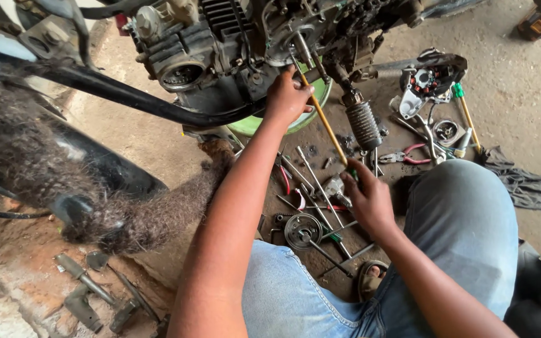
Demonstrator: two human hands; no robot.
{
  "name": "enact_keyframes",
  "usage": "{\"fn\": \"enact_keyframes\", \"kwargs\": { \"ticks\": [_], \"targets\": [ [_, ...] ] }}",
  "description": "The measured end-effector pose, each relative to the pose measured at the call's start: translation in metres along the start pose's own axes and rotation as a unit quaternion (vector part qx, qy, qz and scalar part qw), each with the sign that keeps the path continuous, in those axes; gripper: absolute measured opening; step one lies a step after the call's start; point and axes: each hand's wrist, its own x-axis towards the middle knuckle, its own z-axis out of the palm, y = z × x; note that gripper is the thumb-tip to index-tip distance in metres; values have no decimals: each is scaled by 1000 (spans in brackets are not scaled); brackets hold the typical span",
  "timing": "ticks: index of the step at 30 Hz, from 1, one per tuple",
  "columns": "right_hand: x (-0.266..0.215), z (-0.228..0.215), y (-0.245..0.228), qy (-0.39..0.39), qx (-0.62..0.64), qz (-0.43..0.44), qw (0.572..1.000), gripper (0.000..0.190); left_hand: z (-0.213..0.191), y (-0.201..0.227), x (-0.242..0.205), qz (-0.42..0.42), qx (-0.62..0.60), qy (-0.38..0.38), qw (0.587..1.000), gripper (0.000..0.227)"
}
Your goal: The person is seen performing maintenance work on a motorcycle engine, specifically interacting with components around the cylinder head and timing chain area using various hand tools.
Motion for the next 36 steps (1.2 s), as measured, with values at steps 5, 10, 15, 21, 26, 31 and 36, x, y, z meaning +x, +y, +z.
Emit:
{"fn": "enact_keyframes", "kwargs": {
  "ticks": [5,10,15,21,26,31,36],
  "targets": [
    [-7,13,-9,192,-365,-277,868,37,-1,2,0,-11,3,-32,999,73],
    [19,1,17,94,-302,-112,942,47,-4,5,-7,-46,-35,-106,993,78],
    [27,-7,12,-105,167,188,962,62,-4,23,-15,-54,-24,-102,993,77],
    [15,2,-6,-79,163,185,966,55,-1,12,-5,-52,-15,-72,996,80],
    [19,6,-1,54,-256,30,965,44,4,1,1,-12,39,-53,998,77],
    [33,-10,17,-64,54,103,991,48,1,10,-1,-26,13,-49,998,76],
    [36,-20,11,-125,118,133,976,43,-5,32,-12,-25,55,-51,997,65]
  ]
}}
